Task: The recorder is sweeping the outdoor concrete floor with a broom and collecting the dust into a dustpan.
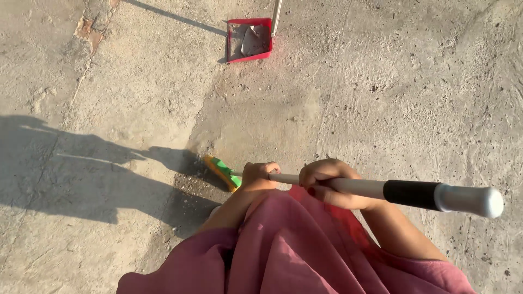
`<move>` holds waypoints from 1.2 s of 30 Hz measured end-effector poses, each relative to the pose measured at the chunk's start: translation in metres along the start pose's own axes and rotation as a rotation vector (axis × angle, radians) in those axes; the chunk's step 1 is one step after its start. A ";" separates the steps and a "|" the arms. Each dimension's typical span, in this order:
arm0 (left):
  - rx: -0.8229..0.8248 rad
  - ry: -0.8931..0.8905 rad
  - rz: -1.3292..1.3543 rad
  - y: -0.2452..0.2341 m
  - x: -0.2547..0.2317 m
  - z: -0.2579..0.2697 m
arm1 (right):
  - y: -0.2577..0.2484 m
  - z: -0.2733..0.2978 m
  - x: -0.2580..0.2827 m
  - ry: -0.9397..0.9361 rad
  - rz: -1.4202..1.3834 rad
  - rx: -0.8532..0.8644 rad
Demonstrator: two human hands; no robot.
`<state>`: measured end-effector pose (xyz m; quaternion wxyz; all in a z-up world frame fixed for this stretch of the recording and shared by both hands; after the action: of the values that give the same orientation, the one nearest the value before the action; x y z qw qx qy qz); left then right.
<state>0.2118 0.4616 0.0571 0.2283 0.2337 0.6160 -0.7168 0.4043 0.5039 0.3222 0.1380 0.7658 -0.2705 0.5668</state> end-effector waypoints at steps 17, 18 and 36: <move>-0.040 0.086 0.168 -0.074 -0.030 -0.075 | -0.026 -0.044 0.024 -0.168 0.072 -0.004; -0.002 0.055 0.136 -0.082 -0.009 -0.069 | -0.027 -0.050 0.019 -0.193 -0.081 -0.059; 0.104 -0.029 0.373 -0.098 0.023 -0.222 | -0.054 -0.224 -0.027 -0.027 0.271 0.297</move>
<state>0.1448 0.6940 0.0898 0.3539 0.3450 0.5206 -0.6963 0.2511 0.6707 0.3733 -0.0576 0.7419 -0.2866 0.6034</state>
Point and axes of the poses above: each hand's wrist, its own z-axis away from the middle knuckle, its own y-axis out of the palm, x = y × z, the point moved 1 cm from there along -z, towards the middle knuckle, and after that the axes turned 12 degrees about -y, right-handed, at the moved point
